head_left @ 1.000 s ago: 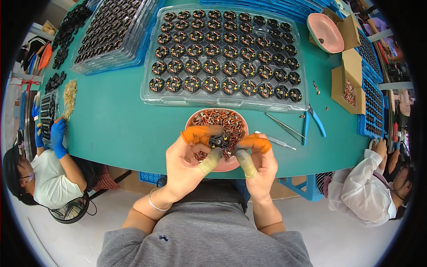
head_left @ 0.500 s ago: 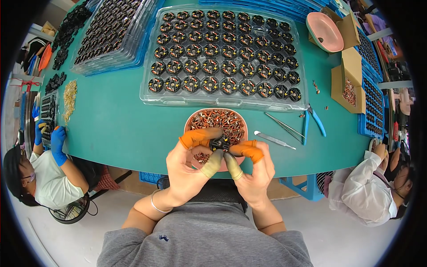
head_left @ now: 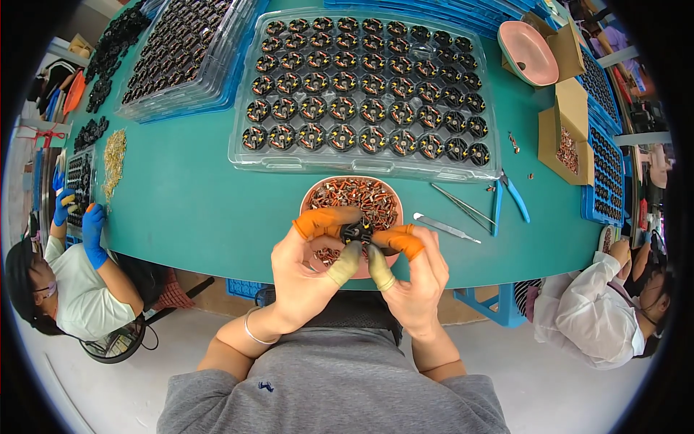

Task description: The person assembles electronic components by manually placing copper rings onto a base part at a workbench.

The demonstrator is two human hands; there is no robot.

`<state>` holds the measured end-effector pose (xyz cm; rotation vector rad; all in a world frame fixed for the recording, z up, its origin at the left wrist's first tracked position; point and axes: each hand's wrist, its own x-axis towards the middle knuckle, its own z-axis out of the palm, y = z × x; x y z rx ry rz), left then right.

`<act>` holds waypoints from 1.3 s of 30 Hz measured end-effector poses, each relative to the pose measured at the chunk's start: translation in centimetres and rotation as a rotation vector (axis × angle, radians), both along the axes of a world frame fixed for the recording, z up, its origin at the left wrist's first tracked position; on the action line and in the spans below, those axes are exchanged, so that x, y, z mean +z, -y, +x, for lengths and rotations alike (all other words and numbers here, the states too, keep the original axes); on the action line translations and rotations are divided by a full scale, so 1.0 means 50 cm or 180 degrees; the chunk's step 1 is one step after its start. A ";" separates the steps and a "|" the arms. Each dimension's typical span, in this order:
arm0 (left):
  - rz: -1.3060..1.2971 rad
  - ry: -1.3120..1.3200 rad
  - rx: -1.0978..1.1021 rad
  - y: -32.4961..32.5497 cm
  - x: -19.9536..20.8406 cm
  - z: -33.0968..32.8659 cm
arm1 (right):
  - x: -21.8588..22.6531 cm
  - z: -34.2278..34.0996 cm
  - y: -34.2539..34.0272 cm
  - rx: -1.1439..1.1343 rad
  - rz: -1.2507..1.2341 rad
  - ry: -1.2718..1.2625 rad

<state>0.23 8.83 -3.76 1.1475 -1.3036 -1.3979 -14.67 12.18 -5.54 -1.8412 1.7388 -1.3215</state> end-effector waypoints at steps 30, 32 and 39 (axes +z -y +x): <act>0.1214 -0.1288 -0.0773 0.021 0.008 0.023 | -0.043 -0.012 0.006 0.1345 0.0782 0.3447; 0.1070 -0.1315 -0.0755 0.020 0.009 0.018 | -0.044 -0.018 0.005 0.1382 0.0875 0.3764; 0.0617 -0.0995 -0.0394 0.002 0.016 0.007 | -0.032 -0.009 0.001 0.1146 0.0665 0.3640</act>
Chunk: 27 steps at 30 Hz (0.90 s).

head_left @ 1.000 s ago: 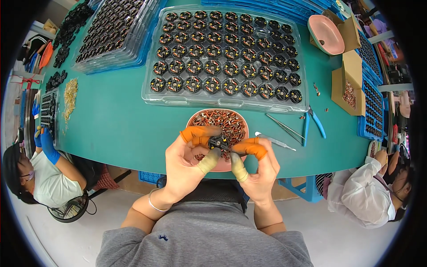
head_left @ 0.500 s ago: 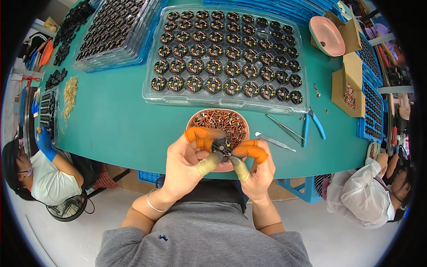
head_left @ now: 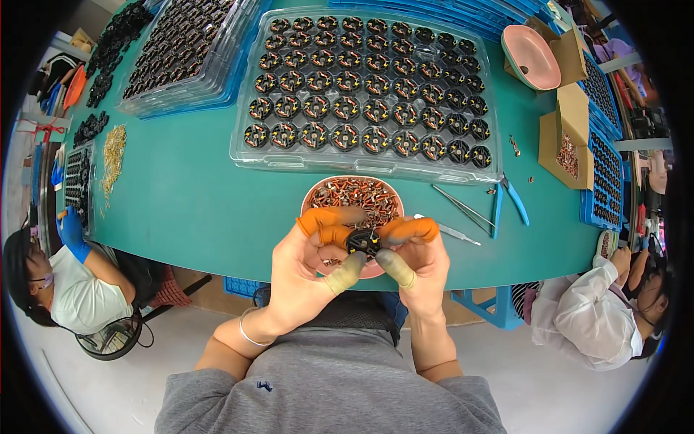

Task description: The person assembles electronic components by manually placing copper rings onto a base part at a workbench.

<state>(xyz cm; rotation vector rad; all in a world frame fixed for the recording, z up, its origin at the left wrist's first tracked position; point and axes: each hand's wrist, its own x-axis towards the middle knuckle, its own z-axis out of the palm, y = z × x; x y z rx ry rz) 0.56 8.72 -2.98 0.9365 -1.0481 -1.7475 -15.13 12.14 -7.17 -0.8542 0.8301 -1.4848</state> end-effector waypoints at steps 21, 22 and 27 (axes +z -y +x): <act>-0.1056 0.1420 0.0429 -0.020 -0.028 -0.014 | -0.002 0.020 -0.003 -0.0205 0.0295 -0.0199; -0.1055 0.1423 0.0431 -0.020 -0.027 -0.017 | -0.002 0.025 -0.003 -0.0202 0.0296 -0.0197; -0.1268 0.1440 0.0535 -0.015 -0.023 -0.019 | 0.002 0.033 -0.005 -0.0287 0.0348 -0.0321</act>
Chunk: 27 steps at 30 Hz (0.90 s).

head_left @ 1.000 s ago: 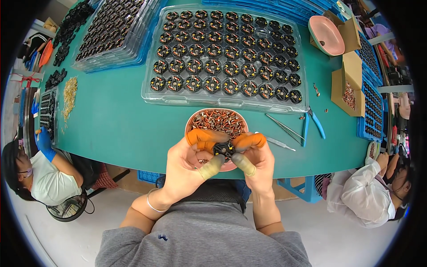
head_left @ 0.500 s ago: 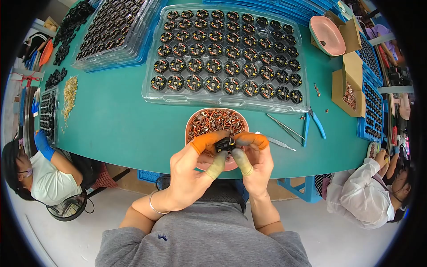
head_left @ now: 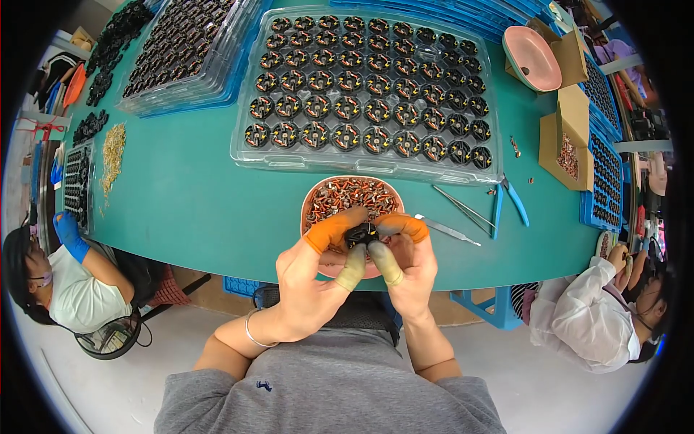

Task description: The person assembles electronic components by manually placing copper rings onto a base part at a workbench.

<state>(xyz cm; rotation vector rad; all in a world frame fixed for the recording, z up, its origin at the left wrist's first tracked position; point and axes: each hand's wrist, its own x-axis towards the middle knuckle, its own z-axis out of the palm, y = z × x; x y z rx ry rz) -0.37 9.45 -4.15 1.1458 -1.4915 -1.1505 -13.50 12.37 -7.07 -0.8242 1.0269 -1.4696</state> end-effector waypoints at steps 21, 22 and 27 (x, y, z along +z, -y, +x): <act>-0.0013 -0.0015 -0.0484 0.004 0.004 0.022 | -0.002 0.007 0.010 -0.0130 -0.0376 0.0122; -0.0013 -0.0012 -0.0484 0.005 0.008 0.025 | -0.003 0.008 0.009 -0.0131 -0.0377 0.0125; -0.0053 0.0098 -0.0266 0.004 0.010 0.025 | -0.002 0.029 0.004 -0.0408 -0.0524 -0.0256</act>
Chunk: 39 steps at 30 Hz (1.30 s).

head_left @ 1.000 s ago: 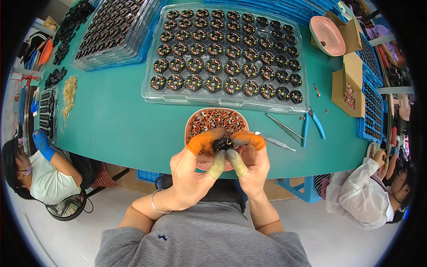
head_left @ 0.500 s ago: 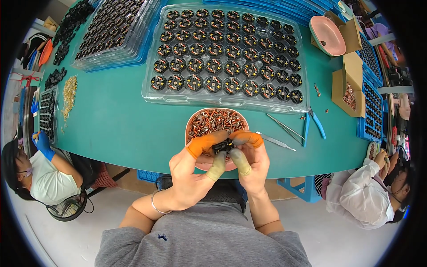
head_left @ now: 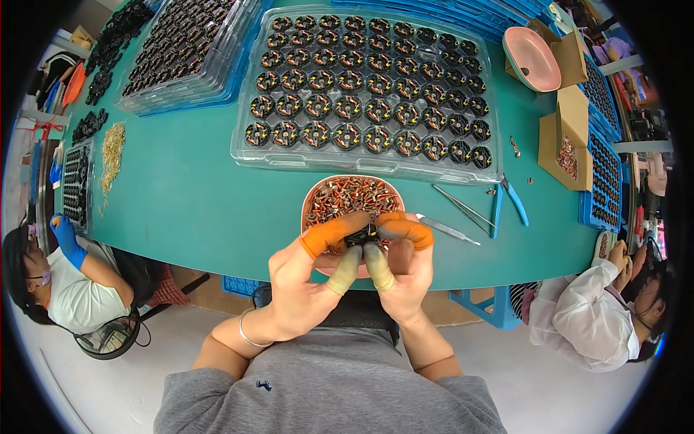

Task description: The person assembles electronic components by manually placing copper rings onto a base part at a workbench.

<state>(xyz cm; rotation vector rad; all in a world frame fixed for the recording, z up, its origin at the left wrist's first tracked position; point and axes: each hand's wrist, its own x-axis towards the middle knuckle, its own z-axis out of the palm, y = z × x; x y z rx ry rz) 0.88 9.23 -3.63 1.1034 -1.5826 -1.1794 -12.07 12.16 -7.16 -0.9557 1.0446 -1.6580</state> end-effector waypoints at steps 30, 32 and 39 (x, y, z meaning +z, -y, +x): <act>0.1002 -0.0888 -0.0183 0.006 -0.004 -0.009 | -0.010 -0.053 0.023 0.0642 0.0480 0.0791; 0.0938 -0.0832 -0.0194 0.007 -0.003 -0.013 | -0.003 -0.059 0.022 0.0670 0.0441 0.0805; 0.0304 -0.0447 -0.0016 -0.001 -0.014 -0.011 | 0.001 -0.047 0.015 0.0592 0.0302 0.0073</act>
